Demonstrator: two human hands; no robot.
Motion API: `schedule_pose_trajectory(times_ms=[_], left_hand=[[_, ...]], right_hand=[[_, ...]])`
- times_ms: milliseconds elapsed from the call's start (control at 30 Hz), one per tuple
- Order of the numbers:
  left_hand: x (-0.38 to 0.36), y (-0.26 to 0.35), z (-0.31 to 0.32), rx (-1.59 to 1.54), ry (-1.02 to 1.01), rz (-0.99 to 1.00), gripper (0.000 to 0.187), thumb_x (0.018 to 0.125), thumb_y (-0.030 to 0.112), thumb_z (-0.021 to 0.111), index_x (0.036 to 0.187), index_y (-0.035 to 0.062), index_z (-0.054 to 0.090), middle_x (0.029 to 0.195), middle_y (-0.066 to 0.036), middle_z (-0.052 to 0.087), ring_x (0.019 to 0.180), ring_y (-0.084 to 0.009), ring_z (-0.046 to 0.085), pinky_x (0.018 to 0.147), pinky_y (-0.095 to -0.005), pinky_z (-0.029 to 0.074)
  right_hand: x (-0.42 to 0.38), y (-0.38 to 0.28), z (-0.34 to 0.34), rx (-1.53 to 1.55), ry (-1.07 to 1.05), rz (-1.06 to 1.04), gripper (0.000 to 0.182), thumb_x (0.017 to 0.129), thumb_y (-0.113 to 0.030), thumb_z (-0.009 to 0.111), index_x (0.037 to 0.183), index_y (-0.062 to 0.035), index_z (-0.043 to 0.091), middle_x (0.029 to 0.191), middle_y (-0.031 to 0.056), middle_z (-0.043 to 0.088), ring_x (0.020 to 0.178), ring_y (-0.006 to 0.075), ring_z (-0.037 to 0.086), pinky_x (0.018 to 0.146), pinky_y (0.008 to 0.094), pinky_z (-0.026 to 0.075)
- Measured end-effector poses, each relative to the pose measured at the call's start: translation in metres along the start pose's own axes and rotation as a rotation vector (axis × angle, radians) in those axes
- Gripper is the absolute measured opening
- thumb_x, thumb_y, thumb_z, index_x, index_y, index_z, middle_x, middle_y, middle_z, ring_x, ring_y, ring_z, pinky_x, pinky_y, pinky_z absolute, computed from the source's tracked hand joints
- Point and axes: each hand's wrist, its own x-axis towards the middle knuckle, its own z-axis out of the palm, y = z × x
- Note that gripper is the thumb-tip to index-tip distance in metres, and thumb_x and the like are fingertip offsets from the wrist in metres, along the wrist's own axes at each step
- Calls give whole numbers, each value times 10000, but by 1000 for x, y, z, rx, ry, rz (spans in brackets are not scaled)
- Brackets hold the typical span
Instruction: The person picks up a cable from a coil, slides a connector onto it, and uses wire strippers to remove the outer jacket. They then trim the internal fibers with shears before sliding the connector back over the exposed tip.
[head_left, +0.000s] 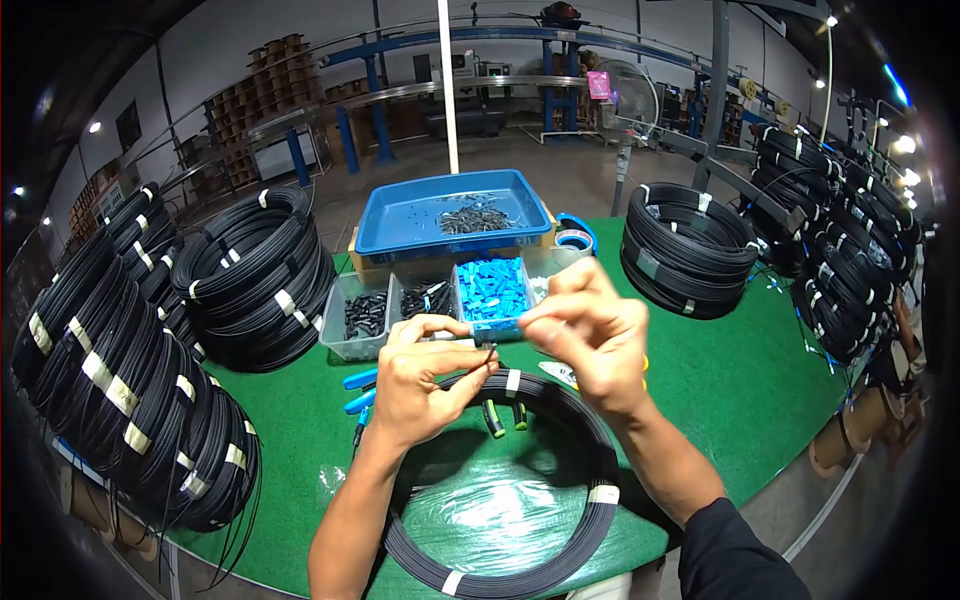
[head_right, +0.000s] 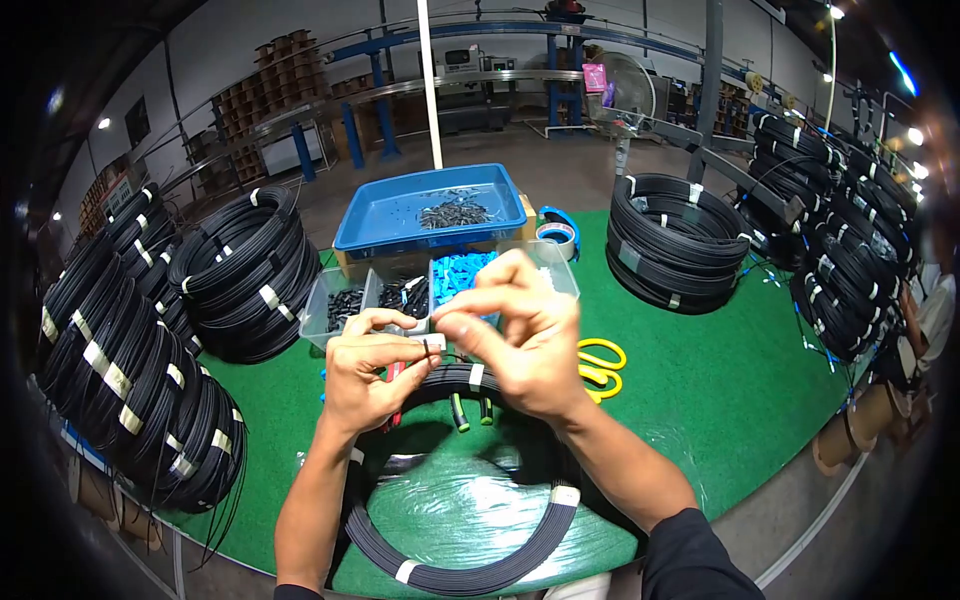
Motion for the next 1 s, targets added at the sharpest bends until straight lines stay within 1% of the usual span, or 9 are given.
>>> schedule_pose_trajectory(times_ms=[167,200,333,467,500,633,767,867,1000], left_hand=[[1,0,-2,-39,-22,-46,142,701,96,812,840,97,782,829,-38,753,929,-201,682,879,-330,463],[0,1,-1,-49,-31,-64,139,703,95,810,839,97,781,823,-41,752,936,-201,687,884,-329,463],[0,5,1,-75,-59,-73,135,697,85,805,829,94,778,809,-44,749,957,-205,692,903,-341,455],[-1,5,2,-109,-104,-59,170,655,101,807,820,125,777,758,-37,729,963,-223,678,879,-362,449],[-1,6,1,-118,-123,-51,169,651,96,806,815,122,776,755,-38,727,964,-223,678,884,-365,445],[-1,3,1,-134,-126,-53,152,640,87,807,785,114,770,762,-42,729,967,-222,678,894,-370,435],[-1,3,1,-141,-119,-83,136,635,81,804,762,108,765,777,-52,734,969,-223,679,893,-373,438],[-3,3,1,-142,-149,-86,139,632,71,797,763,106,764,782,-53,735,968,-226,680,894,-375,439],[0,7,2,-140,-141,-74,137,631,58,785,757,102,759,782,-54,731,964,-235,681,907,-384,443]], right_hand=[[13,-13,-26,-32,4,-105,177,742,-68,805,892,-14,728,885,53,584,869,152,503,778,274,414],[17,-4,-25,-119,-66,-166,300,715,-58,819,976,-2,682,943,70,612,920,156,555,817,284,441],[10,7,-5,35,-261,111,634,714,-38,815,1266,-29,504,964,50,686,991,159,615,944,335,453],[6,9,-4,115,-193,169,681,725,-4,798,1330,-7,485,876,48,729,996,151,612,935,338,463],[8,-2,-3,279,-59,281,663,731,19,791,1320,20,486,827,56,731,1008,143,605,914,311,484],[16,-17,-17,292,40,104,657,718,38,794,1298,54,487,844,65,728,1030,145,614,904,314,497],[14,-8,-18,-50,-317,165,715,673,-17,810,1327,-16,521,868,54,721,1031,147,635,957,351,461],[5,5,-3,3,-332,244,646,708,-36,788,1316,-54,570,846,58,738,1026,122,623,977,342,442],[6,7,-8,57,-201,202,571,725,-34,791,1264,-9,603,794,58,741,964,121,634,942,316,457]])
